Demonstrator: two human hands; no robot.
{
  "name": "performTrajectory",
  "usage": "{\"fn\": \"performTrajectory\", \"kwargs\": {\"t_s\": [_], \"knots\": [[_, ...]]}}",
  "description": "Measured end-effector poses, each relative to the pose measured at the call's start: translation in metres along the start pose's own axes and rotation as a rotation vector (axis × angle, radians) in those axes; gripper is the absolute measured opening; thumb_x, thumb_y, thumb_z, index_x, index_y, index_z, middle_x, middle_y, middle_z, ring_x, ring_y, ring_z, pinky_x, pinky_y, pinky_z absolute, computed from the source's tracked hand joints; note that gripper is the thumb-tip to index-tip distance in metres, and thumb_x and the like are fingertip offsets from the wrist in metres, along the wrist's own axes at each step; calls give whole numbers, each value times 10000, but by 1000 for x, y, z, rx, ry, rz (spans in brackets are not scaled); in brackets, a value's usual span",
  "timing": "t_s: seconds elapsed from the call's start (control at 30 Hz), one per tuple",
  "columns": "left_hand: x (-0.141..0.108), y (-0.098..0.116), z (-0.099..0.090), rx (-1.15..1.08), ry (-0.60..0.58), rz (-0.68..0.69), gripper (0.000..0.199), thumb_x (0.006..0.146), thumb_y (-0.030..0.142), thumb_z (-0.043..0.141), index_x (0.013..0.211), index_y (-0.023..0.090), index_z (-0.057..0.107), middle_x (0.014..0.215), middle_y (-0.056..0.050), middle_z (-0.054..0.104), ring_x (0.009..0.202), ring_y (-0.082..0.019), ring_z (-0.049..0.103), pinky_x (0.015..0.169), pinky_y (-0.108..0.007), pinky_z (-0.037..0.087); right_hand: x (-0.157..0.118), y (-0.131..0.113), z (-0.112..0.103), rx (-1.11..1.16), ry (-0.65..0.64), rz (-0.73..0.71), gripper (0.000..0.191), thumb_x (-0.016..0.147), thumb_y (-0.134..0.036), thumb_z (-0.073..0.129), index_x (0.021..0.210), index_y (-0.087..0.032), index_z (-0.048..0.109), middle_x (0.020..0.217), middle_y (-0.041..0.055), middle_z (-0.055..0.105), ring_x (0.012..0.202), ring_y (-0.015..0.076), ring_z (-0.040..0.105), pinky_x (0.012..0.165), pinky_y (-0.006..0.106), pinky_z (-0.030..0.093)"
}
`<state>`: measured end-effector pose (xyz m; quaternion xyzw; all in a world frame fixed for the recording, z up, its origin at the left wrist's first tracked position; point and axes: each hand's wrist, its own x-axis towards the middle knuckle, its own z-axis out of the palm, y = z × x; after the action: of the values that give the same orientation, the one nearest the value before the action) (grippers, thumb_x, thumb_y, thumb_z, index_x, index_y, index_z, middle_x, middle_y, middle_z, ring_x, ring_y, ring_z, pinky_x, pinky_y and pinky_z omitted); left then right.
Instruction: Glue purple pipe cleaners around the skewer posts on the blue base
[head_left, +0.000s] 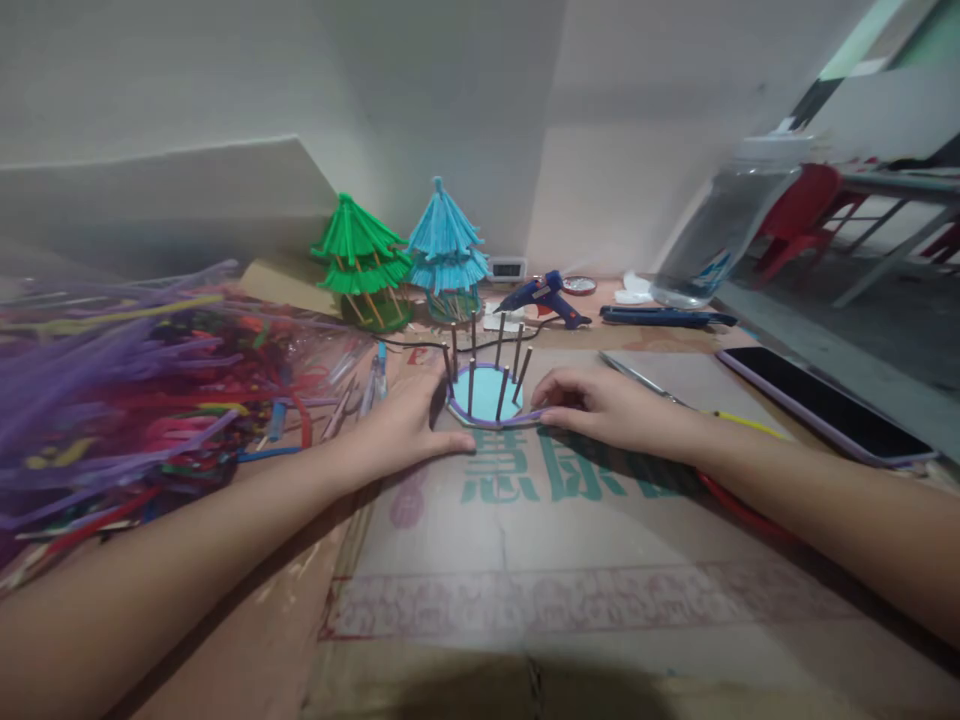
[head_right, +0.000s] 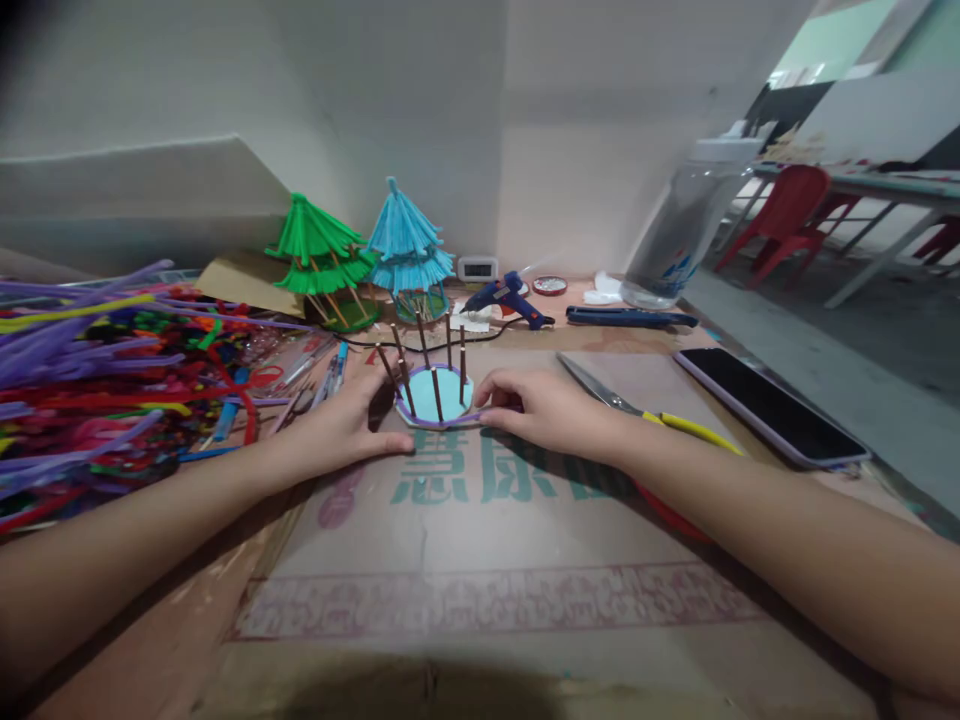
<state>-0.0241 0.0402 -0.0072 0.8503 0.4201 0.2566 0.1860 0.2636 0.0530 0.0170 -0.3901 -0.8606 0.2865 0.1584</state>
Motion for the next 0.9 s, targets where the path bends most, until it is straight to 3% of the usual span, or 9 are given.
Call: {"fn": "performTrajectory", "kwargs": {"t_s": [0.13,0.3,0.5,0.7,0.9], "knots": [[2,-4,7,-54,-13,24,797,839,512,717,1490,204,378,1538,-155,477,1433,-316,441,1197,-483,344,3,2,5,-84,96,-35,182,906,-358,599,901,-194,677,906,49,702,821,189,629,749,318,462],[5,-3,11,-100,-9,64,771,837,481,732,1477,202,404,1529,-145,490,1413,-310,470,1191,-475,366,5,4,10,-70,146,69,257,842,-395,683,961,-195,573,893,37,663,769,177,599,685,295,451],[5,-4,11,-127,-28,73,794,798,501,765,1465,228,432,1490,-143,534,1377,-341,507,1159,-516,397,2,-6,13,-133,75,34,235,866,-386,683,965,-185,613,857,31,659,734,165,579,651,284,433],[3,-4,11,-101,-22,77,822,789,533,766,1466,219,422,1457,-150,557,1348,-343,525,1142,-514,410,2,-6,12,-111,41,-78,134,894,-311,645,897,-192,707,924,53,714,847,188,646,787,316,487],[3,-7,15,-112,-38,67,764,815,524,744,1444,226,431,1500,-140,518,1373,-312,508,1160,-481,397,2,1,11,-62,49,-57,152,902,-302,602,884,-212,723,931,39,738,869,190,676,829,332,512]]}}
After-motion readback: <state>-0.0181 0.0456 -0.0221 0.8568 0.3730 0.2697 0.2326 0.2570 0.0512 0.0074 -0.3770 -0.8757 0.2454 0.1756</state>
